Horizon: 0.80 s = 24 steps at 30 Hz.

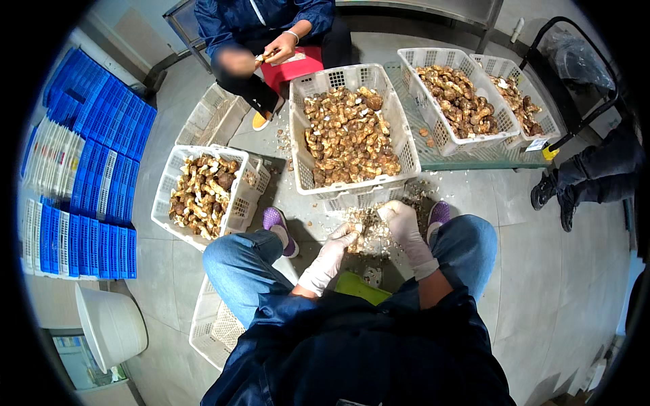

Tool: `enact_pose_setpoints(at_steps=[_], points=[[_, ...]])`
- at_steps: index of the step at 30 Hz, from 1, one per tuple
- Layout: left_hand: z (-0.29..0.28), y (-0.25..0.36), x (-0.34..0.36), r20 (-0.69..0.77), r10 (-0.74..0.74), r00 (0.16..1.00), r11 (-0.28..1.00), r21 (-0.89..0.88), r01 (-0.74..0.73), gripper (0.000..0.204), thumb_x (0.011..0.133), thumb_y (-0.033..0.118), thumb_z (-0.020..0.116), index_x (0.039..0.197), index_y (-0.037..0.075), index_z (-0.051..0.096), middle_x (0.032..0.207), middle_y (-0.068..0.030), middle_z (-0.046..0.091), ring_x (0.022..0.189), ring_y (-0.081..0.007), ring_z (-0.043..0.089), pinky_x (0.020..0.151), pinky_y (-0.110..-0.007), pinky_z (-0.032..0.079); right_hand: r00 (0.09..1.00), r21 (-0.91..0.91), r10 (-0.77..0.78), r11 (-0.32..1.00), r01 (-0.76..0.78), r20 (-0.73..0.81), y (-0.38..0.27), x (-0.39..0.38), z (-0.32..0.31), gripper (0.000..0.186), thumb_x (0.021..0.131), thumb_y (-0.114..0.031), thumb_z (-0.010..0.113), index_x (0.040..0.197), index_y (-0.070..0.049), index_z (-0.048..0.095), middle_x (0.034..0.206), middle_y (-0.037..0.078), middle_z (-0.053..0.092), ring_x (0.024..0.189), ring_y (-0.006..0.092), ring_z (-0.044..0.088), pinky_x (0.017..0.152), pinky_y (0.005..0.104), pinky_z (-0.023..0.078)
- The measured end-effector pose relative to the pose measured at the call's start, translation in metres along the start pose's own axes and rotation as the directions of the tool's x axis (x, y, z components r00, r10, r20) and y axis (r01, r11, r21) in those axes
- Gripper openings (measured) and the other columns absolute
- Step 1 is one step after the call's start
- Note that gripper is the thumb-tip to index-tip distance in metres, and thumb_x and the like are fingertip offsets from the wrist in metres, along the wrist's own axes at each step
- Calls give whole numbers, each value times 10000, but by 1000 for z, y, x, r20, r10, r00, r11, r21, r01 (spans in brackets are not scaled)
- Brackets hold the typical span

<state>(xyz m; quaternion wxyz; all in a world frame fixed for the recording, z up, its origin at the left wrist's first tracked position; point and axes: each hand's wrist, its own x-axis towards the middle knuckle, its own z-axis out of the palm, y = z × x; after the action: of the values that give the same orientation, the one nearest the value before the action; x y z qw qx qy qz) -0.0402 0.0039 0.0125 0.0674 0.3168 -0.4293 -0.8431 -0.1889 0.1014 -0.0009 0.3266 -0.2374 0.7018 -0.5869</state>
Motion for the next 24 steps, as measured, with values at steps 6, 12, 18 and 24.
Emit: enact_pose_setpoints(at_steps=[6, 12, 18, 24], points=[[4, 0, 0, 17, 37, 999, 999, 36, -37, 154, 879, 88, 495, 1014, 25, 531, 811, -20, 575, 694, -97, 528, 637, -205, 415, 999, -226, -33, 973, 38, 23, 13, 4, -4, 185, 787, -173, 577, 800, 11, 591, 682, 137, 579, 625, 161, 520, 609, 293, 436], [-10, -18, 6, 89, 141, 986, 942, 296, -161, 177, 927, 143, 418, 1011, 46, 538, 796, -16, 582, 687, -85, 504, 650, -192, 400, 972, -336, -235, 916, 219, -9, -8, -6, 13, 136, 783, -141, 566, 831, -19, 604, 738, 128, 597, 672, 224, 566, 622, 293, 451], [-9, -9, -3, 52, 67, 996, 992, 107, -72, 190, 922, 154, 434, 988, 14, 544, 792, -21, 576, 685, -109, 516, 667, -204, 394, 991, -243, -97, 963, 117, 95, -12, -12, 11, 125, 790, -124, 523, 772, -11, 572, 699, 123, 556, 636, 197, 524, 597, 301, 430], [-14, -11, 3, 71, -38, 997, 998, -57, 42, 233, 921, 179, 431, 1030, 2, 537, 819, -59, 584, 744, -167, 576, 698, -268, 459, 976, -110, -180, 975, 193, 121, -20, -14, 15, 127, 783, -134, 574, 772, -10, 597, 668, 105, 585, 615, 151, 535, 594, 276, 430]])
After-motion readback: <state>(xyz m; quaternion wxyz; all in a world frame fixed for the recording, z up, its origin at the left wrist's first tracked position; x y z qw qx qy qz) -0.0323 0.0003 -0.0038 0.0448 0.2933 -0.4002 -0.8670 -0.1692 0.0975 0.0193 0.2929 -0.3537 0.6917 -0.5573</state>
